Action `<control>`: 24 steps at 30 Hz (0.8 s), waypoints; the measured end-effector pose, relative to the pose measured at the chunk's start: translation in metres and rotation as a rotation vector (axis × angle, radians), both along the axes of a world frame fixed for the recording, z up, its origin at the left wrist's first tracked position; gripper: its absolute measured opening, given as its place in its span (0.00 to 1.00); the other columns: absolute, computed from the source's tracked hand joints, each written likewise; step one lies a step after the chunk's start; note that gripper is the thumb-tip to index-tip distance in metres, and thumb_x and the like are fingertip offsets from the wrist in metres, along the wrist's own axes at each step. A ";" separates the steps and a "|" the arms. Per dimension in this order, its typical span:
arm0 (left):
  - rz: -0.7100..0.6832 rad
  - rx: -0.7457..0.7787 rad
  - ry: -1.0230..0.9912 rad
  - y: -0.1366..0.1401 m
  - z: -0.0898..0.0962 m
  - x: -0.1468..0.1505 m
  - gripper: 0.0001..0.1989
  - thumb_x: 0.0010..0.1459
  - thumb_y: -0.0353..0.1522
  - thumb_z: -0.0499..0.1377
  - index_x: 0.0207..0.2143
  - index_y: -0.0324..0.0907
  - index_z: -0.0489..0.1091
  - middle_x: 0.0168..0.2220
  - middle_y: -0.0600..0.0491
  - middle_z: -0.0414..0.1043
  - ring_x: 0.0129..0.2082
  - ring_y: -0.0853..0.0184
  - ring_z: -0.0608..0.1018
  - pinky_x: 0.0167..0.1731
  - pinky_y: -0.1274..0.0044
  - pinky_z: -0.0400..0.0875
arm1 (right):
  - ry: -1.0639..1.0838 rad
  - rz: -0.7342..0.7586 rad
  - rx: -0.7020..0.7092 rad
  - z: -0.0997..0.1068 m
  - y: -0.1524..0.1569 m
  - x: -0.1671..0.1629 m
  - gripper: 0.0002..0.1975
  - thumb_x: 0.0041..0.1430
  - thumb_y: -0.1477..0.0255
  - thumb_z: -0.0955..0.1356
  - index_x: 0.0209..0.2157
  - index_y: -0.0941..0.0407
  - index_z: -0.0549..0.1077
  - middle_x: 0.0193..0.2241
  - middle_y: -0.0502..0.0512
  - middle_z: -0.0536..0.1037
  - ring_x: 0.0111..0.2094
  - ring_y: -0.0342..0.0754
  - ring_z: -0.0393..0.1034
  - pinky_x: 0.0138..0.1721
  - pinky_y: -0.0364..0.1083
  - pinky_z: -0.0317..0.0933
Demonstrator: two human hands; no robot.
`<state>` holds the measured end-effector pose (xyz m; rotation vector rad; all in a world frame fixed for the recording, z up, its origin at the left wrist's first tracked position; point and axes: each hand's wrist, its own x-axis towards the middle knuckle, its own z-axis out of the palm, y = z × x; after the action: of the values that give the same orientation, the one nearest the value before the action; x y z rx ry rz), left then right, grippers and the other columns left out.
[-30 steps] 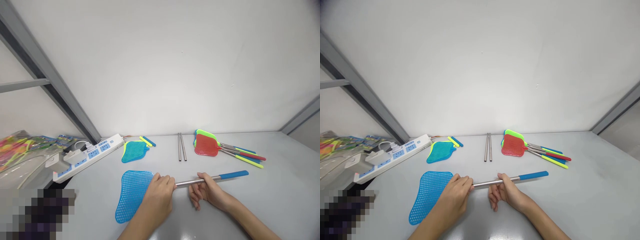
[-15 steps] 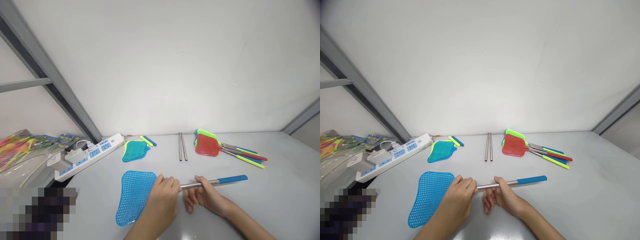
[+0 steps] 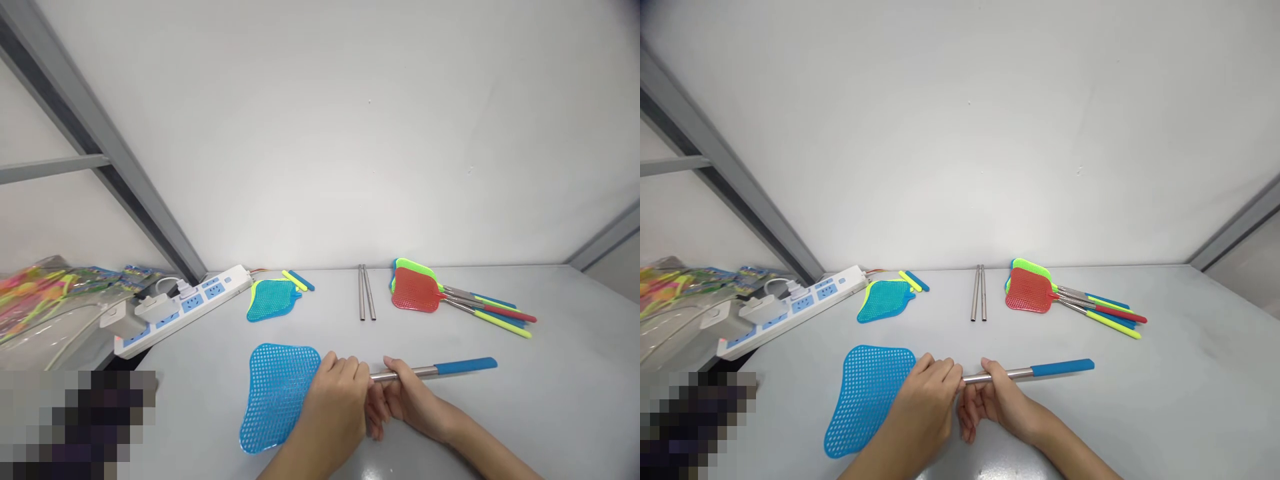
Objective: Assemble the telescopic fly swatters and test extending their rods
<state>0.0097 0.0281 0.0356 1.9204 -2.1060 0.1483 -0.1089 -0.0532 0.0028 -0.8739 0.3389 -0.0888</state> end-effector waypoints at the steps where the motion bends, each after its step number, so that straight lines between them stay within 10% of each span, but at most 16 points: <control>1: 0.001 -0.007 0.004 0.000 -0.001 0.000 0.08 0.42 0.21 0.48 0.21 0.41 0.60 0.21 0.54 0.62 0.21 0.67 0.62 0.27 0.74 0.55 | 0.003 -0.003 0.009 -0.001 0.000 0.000 0.39 0.51 0.50 0.42 0.11 0.60 0.65 0.14 0.56 0.64 0.22 0.48 0.63 0.33 0.50 0.56; 13: -0.004 -0.019 0.079 -0.001 -0.010 0.000 0.07 0.44 0.22 0.49 0.21 0.41 0.59 0.22 0.54 0.60 0.22 0.68 0.61 0.30 0.74 0.55 | 0.050 0.046 0.005 -0.002 0.002 0.005 0.38 0.50 0.49 0.43 0.13 0.62 0.66 0.13 0.57 0.65 0.18 0.46 0.62 0.27 0.47 0.56; 24: -0.003 0.003 0.098 -0.003 -0.001 0.010 0.11 0.59 0.31 0.42 0.32 0.42 0.63 0.30 0.54 0.63 0.33 0.68 0.66 0.43 0.67 0.51 | 0.097 -0.429 -0.141 0.007 -0.007 0.002 0.21 0.53 0.62 0.59 0.11 0.57 0.55 0.10 0.45 0.53 0.12 0.39 0.52 0.18 0.41 0.45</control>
<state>0.0201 0.0255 0.0346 1.8858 -2.0474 0.0495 -0.1071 -0.0599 0.0101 -0.9353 0.6135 -0.4728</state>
